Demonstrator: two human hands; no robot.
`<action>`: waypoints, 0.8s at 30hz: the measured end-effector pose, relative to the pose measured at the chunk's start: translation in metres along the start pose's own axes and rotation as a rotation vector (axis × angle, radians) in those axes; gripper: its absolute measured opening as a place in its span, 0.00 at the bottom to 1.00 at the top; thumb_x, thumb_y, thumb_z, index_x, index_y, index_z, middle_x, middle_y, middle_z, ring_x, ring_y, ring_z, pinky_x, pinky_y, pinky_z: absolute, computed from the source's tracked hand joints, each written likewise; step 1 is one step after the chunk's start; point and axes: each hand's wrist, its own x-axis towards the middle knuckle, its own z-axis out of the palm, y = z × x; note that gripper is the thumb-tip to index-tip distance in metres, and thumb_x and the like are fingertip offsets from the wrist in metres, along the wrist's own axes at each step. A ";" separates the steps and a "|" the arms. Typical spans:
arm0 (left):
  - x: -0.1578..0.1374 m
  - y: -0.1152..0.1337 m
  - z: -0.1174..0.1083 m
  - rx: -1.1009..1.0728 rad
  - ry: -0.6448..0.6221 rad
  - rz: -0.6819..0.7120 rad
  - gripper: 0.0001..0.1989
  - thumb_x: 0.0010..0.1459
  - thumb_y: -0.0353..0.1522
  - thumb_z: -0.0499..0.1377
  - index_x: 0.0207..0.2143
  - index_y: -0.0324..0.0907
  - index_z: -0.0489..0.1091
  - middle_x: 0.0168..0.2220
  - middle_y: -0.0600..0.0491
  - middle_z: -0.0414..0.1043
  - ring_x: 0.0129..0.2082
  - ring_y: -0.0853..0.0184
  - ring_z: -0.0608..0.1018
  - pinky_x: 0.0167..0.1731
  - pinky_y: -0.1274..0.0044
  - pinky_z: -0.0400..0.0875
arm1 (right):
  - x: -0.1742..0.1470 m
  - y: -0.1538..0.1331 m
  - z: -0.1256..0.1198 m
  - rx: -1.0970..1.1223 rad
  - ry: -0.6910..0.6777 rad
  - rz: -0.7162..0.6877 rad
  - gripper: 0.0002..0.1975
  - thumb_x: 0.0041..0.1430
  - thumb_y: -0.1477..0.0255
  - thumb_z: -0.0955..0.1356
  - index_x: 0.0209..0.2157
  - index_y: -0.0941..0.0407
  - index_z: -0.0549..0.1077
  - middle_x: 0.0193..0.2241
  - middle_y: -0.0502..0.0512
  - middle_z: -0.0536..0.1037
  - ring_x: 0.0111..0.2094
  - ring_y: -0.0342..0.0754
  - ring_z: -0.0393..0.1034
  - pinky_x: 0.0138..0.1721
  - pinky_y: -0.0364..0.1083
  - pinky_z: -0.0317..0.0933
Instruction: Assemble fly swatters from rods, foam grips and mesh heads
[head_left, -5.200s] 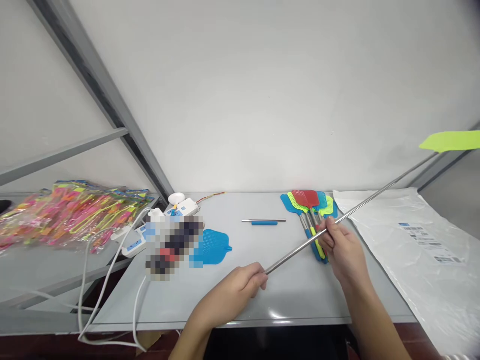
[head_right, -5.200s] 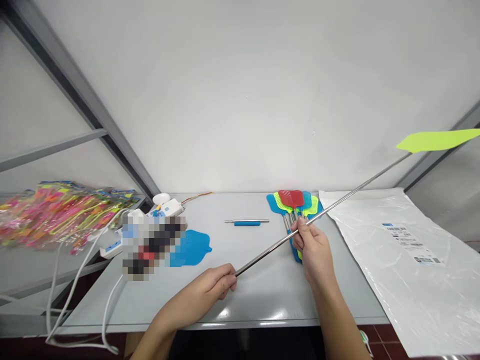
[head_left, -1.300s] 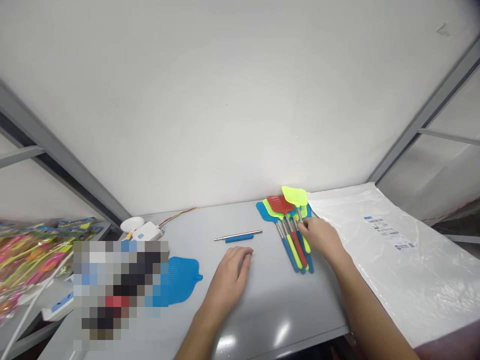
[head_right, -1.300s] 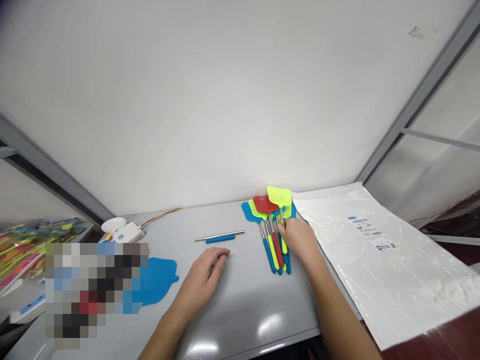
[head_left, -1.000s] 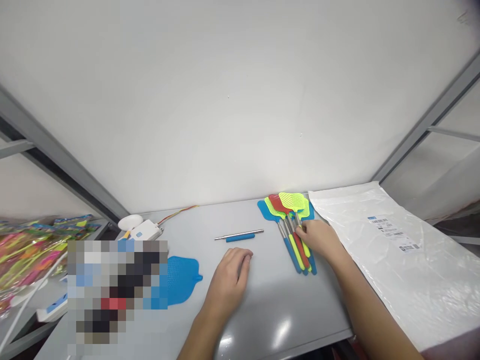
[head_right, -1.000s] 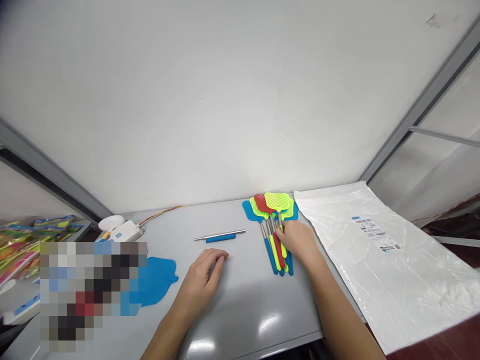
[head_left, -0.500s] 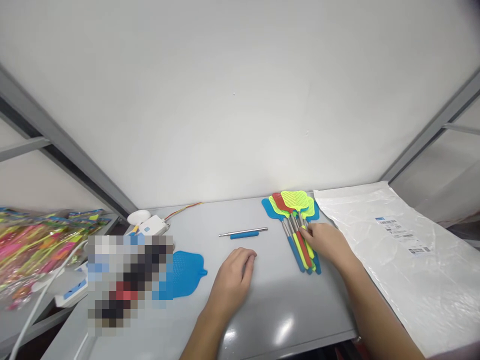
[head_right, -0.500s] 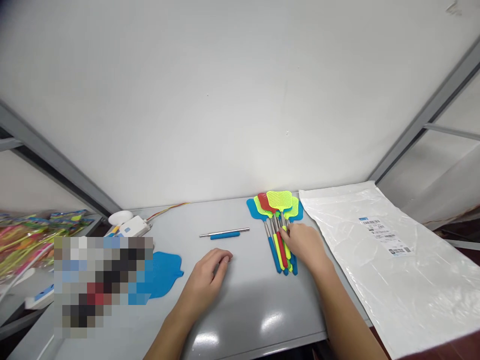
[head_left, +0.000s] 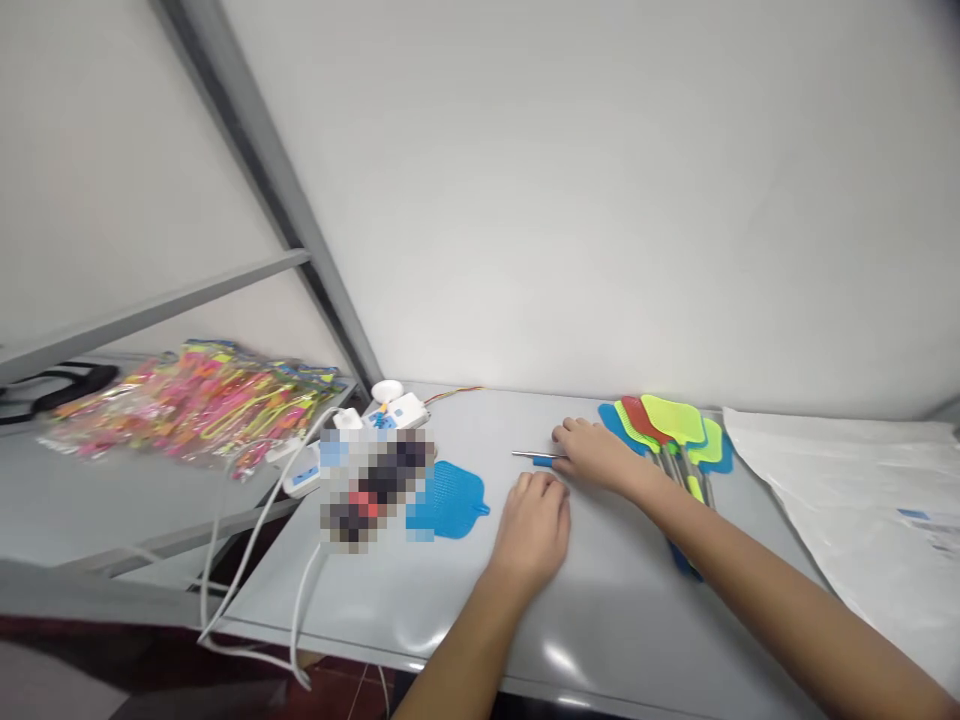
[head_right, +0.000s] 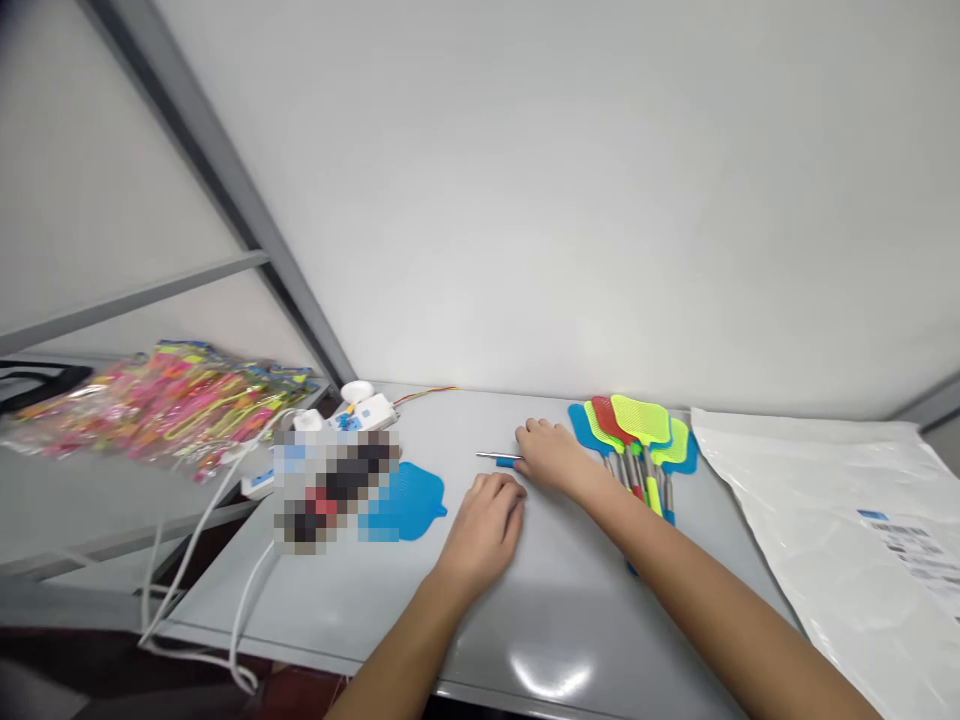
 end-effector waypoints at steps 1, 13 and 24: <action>-0.001 -0.001 0.000 0.002 0.010 -0.016 0.09 0.63 0.28 0.49 0.39 0.42 0.69 0.40 0.47 0.68 0.42 0.58 0.69 0.44 0.65 0.66 | 0.007 -0.004 0.003 0.011 -0.022 -0.030 0.11 0.59 0.67 0.66 0.41 0.59 0.69 0.44 0.65 0.73 0.47 0.56 0.68 0.42 0.47 0.57; -0.013 -0.004 0.000 -0.160 0.172 -0.209 0.11 0.65 0.32 0.47 0.37 0.40 0.67 0.38 0.45 0.70 0.42 0.57 0.70 0.44 0.66 0.65 | 0.008 -0.016 0.025 0.238 -0.066 -0.019 0.10 0.63 0.66 0.60 0.31 0.56 0.65 0.27 0.57 0.75 0.27 0.48 0.68 0.27 0.43 0.51; -0.020 0.011 -0.013 -0.942 0.242 -0.318 0.21 0.67 0.45 0.44 0.56 0.42 0.56 0.47 0.45 0.70 0.44 0.64 0.74 0.43 0.73 0.67 | -0.017 -0.069 0.004 0.901 0.252 0.125 0.21 0.59 0.51 0.61 0.25 0.52 0.57 0.20 0.46 0.67 0.22 0.45 0.61 0.25 0.43 0.53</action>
